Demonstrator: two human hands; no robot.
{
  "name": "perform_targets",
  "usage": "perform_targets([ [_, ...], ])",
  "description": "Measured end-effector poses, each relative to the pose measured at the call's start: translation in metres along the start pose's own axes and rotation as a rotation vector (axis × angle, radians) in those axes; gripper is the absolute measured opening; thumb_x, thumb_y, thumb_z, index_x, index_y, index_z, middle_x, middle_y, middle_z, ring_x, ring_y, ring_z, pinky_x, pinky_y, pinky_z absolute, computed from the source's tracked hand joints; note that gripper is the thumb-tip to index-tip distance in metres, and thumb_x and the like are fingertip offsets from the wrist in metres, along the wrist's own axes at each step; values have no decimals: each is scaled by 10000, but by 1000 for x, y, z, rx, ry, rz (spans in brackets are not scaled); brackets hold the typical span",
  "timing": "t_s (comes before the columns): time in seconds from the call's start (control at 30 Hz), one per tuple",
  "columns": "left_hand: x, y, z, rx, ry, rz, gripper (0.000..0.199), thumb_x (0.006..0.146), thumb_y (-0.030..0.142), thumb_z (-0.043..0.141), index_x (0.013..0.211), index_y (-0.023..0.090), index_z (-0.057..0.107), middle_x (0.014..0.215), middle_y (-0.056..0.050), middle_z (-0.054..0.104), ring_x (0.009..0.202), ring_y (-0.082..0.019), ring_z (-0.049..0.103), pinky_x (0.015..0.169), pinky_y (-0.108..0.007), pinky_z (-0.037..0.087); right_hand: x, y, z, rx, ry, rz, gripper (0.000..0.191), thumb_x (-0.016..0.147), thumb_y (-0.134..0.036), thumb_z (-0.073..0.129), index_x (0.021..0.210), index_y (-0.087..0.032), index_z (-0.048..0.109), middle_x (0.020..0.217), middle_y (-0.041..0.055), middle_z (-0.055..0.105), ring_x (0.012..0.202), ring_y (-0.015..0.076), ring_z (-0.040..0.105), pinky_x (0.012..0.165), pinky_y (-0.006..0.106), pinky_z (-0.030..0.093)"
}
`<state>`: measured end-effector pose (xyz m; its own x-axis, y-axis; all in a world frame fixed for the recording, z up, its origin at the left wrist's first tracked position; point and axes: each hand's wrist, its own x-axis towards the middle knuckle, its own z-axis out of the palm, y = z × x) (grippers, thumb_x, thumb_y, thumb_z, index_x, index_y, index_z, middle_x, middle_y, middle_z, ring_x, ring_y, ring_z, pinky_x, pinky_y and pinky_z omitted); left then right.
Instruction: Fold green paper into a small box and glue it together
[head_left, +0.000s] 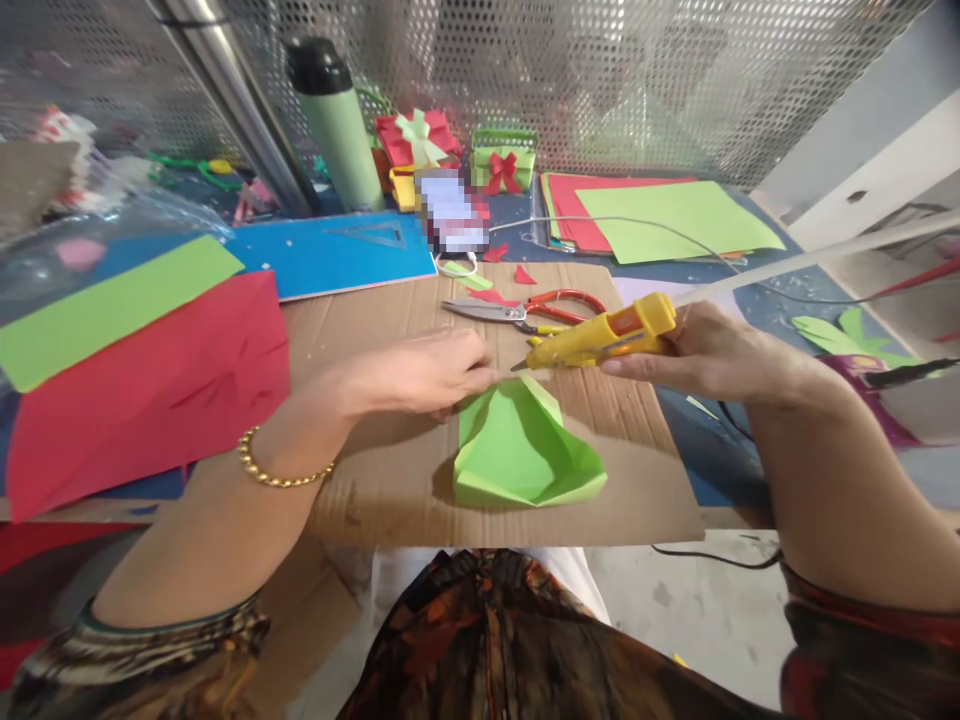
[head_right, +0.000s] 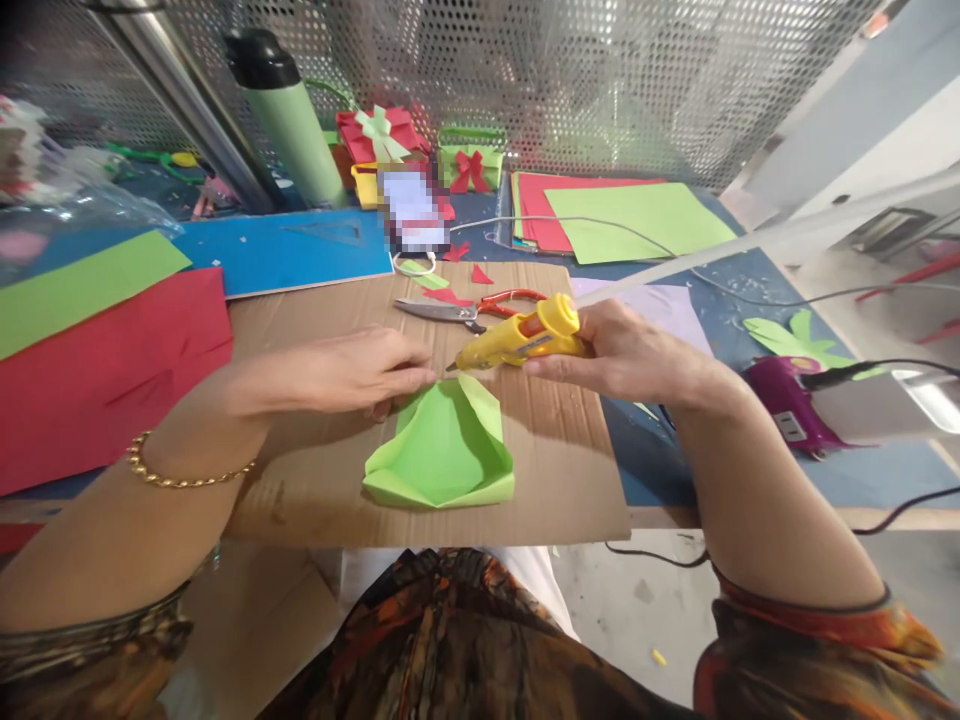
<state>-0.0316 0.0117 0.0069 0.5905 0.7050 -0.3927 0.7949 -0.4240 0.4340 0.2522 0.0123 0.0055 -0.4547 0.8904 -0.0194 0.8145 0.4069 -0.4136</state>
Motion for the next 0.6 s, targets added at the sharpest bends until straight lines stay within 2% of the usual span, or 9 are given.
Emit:
perform_targets([
  [0.13,0,-1,0,-21,-9,48,398,992,261,397,605,193,460,552,-6,528,502,-112,445,560,-280,305,-1,-4,1,7,-65,38,865,660,-1059,323,557,-217,495,510,-16,357,466,88,299,417,289,253],
  [0.3,-2,10,-2,3,-25,-113,450,923,436,535,552,200,437,526,19,410,472,-101,333,528,-314,207,-2,-7,4,-34,-58,43,623,816,-797,530,588,-219,479,488,-45,353,449,78,296,445,285,240],
  [0.37,-2,15,-3,22,-22,-126,395,879,356,569,551,200,412,543,30,365,486,-96,312,534,-318,188,-3,-8,6,-54,-89,57,518,846,-668,599,622,-211,505,488,-55,359,449,78,309,458,279,249],
  [0.43,-3,17,-3,22,-16,-117,321,837,250,561,566,198,396,564,35,342,506,-95,310,542,-320,180,-2,-10,8,-56,-102,48,472,858,-614,621,636,-213,508,479,-65,340,446,79,309,466,276,251],
  [0.6,-2,13,-3,14,-5,-77,269,841,191,497,588,195,406,574,30,374,524,-102,340,554,-314,200,0,-10,14,-36,-91,-28,548,882,-702,575,632,-221,501,513,-33,424,474,99,350,486,293,252],
])
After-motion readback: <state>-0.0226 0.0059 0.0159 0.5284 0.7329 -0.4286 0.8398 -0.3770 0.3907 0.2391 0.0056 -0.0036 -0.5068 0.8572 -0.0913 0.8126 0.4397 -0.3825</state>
